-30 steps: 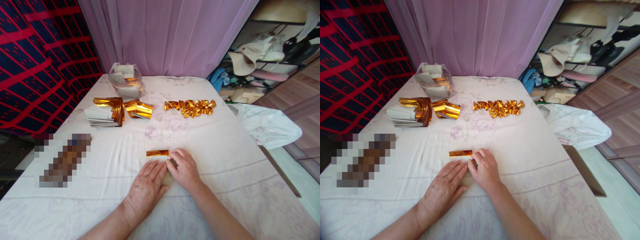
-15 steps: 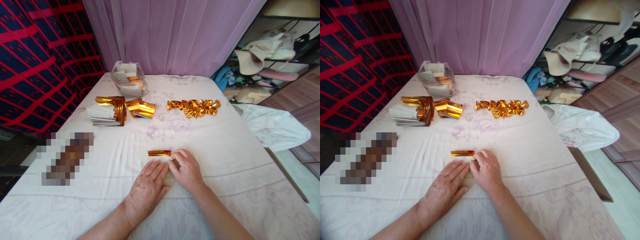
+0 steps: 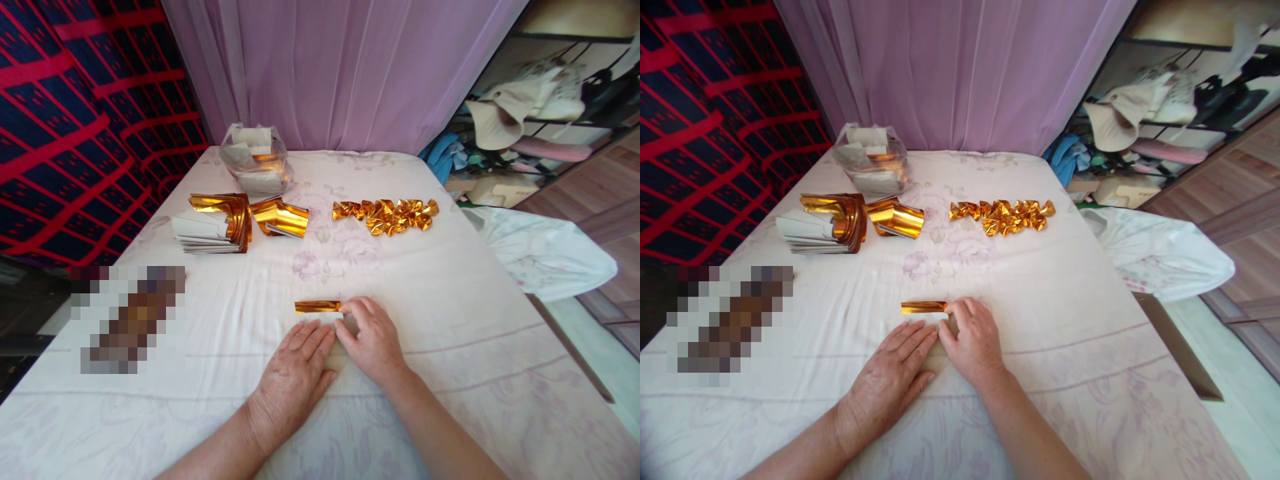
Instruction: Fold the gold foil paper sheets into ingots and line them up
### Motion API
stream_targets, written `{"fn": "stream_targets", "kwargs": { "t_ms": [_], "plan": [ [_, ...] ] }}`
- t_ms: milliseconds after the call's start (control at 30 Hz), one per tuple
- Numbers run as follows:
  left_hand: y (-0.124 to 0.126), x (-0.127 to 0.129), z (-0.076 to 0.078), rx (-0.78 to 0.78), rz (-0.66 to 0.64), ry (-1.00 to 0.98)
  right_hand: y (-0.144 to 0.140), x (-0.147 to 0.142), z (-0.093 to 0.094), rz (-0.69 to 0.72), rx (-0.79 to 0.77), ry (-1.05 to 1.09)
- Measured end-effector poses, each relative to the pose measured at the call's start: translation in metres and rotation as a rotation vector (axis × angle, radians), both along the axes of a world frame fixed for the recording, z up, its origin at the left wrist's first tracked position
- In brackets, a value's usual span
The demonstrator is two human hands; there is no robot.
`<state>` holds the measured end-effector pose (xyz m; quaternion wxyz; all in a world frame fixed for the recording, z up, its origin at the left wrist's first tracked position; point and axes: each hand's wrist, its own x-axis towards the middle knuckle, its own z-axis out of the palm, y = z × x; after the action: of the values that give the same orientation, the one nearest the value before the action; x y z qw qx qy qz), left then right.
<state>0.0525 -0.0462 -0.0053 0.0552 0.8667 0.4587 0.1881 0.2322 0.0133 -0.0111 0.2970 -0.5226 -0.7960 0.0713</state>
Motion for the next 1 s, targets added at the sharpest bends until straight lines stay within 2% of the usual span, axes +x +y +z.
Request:
{"fn": "stream_targets", "kwargs": {
  "t_ms": [267, 700, 1000],
  "plan": [
    [0.001, 0.000, 0.000, 0.003, 0.001, -0.001, 0.000, 0.003, 0.002, 0.077, -0.048, 0.067],
    [0.001, 0.000, 0.000, -0.045, 0.012, -0.004, -0.002, 0.002, 0.005, 0.073, -0.049, 0.031],
    [0.002, -0.003, -0.001, -0.022, -0.009, -0.018, 0.004, 0.014, 0.006, 0.179, -0.176, 0.046]
  ]
}}
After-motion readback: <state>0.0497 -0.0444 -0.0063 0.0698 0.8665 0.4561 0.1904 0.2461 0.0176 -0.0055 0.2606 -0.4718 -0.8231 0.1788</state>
